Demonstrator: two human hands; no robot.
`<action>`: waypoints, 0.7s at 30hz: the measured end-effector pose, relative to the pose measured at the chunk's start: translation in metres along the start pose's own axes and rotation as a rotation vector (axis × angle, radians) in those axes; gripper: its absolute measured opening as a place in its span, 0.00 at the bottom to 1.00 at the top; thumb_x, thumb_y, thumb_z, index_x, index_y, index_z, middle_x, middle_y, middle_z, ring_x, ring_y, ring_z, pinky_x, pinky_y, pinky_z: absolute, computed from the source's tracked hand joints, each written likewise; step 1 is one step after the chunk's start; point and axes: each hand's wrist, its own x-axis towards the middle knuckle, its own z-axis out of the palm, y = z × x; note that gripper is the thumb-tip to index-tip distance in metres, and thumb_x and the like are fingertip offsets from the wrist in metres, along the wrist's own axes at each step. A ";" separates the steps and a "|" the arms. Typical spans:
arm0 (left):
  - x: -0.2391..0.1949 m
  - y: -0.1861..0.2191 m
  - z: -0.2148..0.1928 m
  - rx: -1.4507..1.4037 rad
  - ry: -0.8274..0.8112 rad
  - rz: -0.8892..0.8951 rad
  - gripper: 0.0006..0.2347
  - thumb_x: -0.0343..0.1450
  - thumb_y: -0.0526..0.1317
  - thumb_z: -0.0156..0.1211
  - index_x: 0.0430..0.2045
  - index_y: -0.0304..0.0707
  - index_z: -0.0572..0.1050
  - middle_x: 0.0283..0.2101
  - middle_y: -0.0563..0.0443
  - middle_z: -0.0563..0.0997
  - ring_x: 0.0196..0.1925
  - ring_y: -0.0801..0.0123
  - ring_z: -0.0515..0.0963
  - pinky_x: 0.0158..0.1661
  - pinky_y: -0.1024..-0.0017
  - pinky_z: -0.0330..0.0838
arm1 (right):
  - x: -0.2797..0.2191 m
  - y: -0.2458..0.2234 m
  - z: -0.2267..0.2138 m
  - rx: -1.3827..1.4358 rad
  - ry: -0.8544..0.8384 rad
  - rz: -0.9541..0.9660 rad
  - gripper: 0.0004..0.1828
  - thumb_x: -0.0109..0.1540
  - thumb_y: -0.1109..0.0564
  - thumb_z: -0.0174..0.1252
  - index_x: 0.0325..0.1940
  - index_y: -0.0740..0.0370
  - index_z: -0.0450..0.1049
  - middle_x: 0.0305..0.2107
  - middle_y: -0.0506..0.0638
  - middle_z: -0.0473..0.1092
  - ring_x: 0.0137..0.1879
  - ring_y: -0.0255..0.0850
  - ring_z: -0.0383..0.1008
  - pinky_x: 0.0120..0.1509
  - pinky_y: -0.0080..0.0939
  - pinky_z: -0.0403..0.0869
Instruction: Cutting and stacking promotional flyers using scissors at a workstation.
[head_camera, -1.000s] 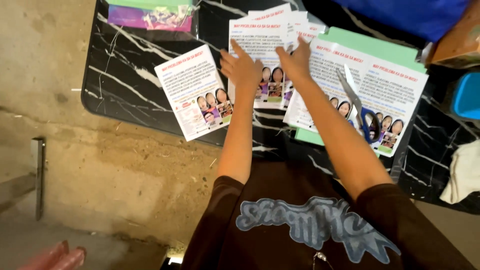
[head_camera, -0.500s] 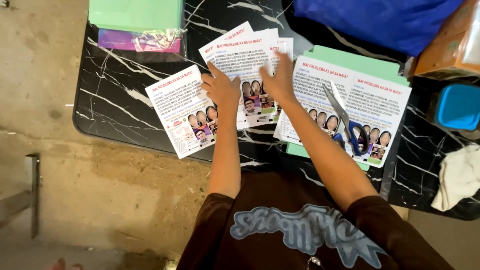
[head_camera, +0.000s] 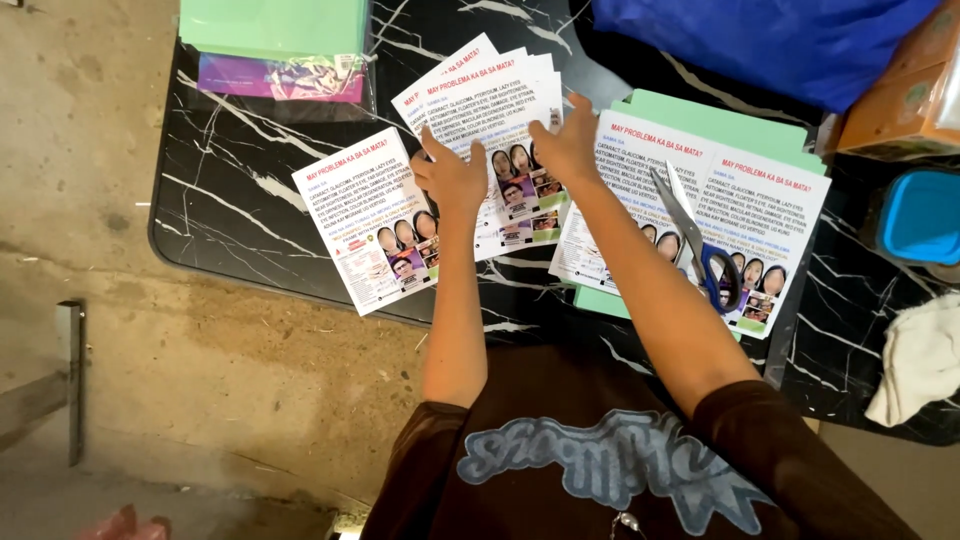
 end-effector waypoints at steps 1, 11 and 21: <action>0.001 -0.002 0.003 0.002 -0.002 0.001 0.40 0.70 0.48 0.64 0.70 0.30 0.44 0.63 0.20 0.51 0.61 0.32 0.57 0.59 0.43 0.58 | 0.002 0.001 0.003 0.001 0.001 0.003 0.46 0.57 0.48 0.66 0.70 0.70 0.52 0.59 0.70 0.56 0.62 0.56 0.66 0.63 0.49 0.75; 0.018 -0.048 0.018 -0.059 0.097 -0.012 0.39 0.69 0.47 0.63 0.70 0.30 0.48 0.61 0.25 0.55 0.59 0.36 0.62 0.60 0.43 0.59 | 0.010 -0.031 -0.015 -0.031 -0.219 0.315 0.37 0.55 0.46 0.68 0.58 0.75 0.66 0.43 0.62 0.75 0.48 0.48 0.77 0.52 0.43 0.74; 0.016 -0.036 0.010 -0.123 0.092 -0.111 0.39 0.67 0.48 0.65 0.68 0.30 0.50 0.62 0.23 0.53 0.59 0.33 0.62 0.58 0.42 0.61 | -0.024 -0.062 -0.020 0.120 -0.236 0.004 0.24 0.50 0.63 0.69 0.50 0.65 0.75 0.41 0.56 0.80 0.44 0.41 0.81 0.46 0.38 0.78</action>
